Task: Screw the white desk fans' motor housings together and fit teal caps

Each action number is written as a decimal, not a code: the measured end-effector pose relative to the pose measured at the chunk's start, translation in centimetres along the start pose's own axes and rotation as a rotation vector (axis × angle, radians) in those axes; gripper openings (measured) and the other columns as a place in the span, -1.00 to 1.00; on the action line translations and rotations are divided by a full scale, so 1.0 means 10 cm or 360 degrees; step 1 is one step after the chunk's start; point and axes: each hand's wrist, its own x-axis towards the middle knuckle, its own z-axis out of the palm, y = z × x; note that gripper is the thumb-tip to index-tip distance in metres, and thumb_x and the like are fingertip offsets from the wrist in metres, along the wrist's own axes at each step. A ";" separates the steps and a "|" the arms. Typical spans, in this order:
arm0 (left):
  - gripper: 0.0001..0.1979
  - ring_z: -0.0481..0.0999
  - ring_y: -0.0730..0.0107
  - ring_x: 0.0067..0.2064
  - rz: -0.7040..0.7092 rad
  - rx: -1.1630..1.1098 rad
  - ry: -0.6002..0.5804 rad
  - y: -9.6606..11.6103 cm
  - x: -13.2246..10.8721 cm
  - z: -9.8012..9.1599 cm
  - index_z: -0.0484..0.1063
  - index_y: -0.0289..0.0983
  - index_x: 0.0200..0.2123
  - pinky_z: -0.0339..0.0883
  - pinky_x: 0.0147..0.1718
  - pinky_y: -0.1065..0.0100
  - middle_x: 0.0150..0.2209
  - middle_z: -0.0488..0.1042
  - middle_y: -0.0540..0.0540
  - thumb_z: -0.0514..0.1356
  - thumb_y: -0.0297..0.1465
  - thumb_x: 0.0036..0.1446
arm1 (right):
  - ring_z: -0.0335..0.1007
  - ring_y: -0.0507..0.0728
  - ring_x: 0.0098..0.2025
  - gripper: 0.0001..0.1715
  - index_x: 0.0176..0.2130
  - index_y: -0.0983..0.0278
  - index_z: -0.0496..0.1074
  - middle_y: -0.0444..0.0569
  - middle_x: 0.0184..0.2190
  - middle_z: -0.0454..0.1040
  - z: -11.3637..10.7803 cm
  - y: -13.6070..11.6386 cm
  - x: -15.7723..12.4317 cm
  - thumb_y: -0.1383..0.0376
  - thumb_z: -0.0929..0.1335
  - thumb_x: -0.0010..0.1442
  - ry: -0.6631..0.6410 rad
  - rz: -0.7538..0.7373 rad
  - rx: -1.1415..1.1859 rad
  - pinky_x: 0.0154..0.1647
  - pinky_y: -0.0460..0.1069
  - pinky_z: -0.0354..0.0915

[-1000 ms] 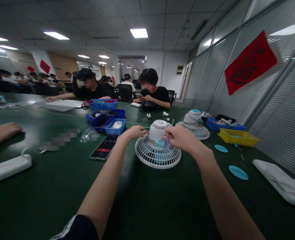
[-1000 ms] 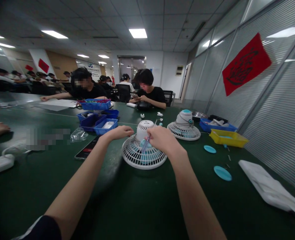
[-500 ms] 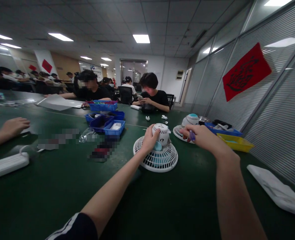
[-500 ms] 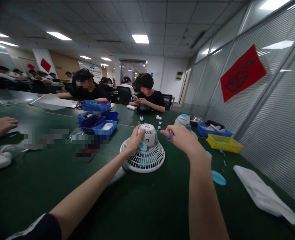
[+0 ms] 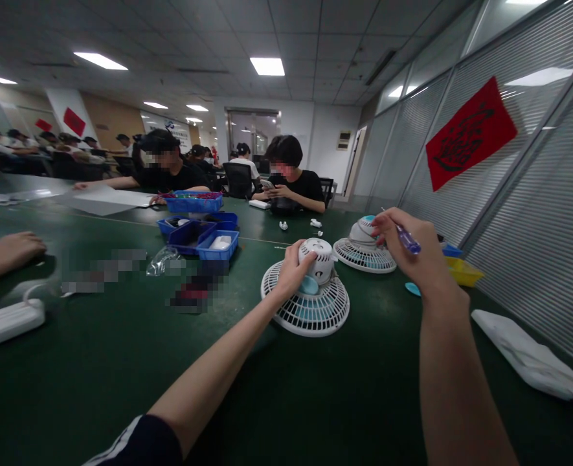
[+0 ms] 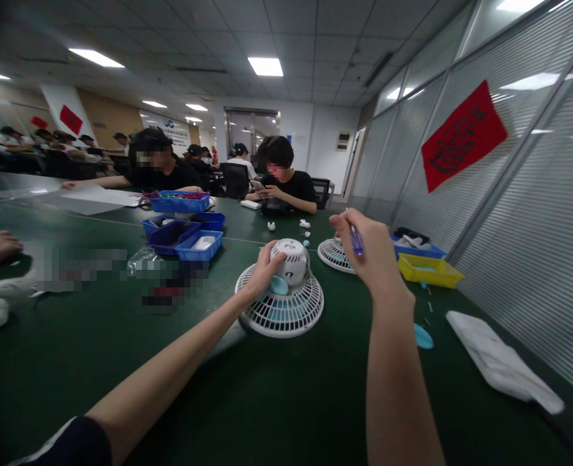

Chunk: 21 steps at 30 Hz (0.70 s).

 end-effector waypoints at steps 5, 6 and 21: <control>-0.56 0.20 0.24 0.11 0.0025 0.0039 0.0073 0.09 -0.12 0.13 0.18 -0.27 0.06 0.01 0.13 0.24 0.03 0.21 -0.18 0.03 -0.23 0.13 | 0.33 0.11 -0.46 -0.35 -0.46 0.26 0.35 -0.03 -0.54 0.37 0.07 -0.01 0.00 -0.16 0.05 0.18 -0.0058 -0.0004 0.0099 -0.44 -0.02 0.19; -0.56 0.20 0.24 0.11 0.0022 0.0050 0.0105 0.11 -0.16 0.16 0.18 -0.27 0.06 0.01 0.13 0.24 0.03 0.21 -0.18 0.03 -0.23 0.13 | 0.32 0.11 -0.46 -0.33 -0.46 0.25 0.34 -0.04 -0.55 0.36 0.08 -0.01 -0.01 -0.17 0.04 0.18 -0.0058 0.0023 0.0113 -0.43 -0.02 0.19; -0.52 0.20 0.21 0.10 0.0064 0.0047 0.0041 0.40 -0.57 0.40 0.12 -0.25 0.10 0.03 0.11 0.19 0.05 0.19 -0.17 0.02 -0.25 0.12 | 0.37 0.16 -0.32 -0.85 -0.44 0.27 0.36 0.03 -0.41 0.46 0.13 0.04 0.01 0.27 0.27 0.11 0.0294 0.0101 0.0083 -0.27 0.04 0.24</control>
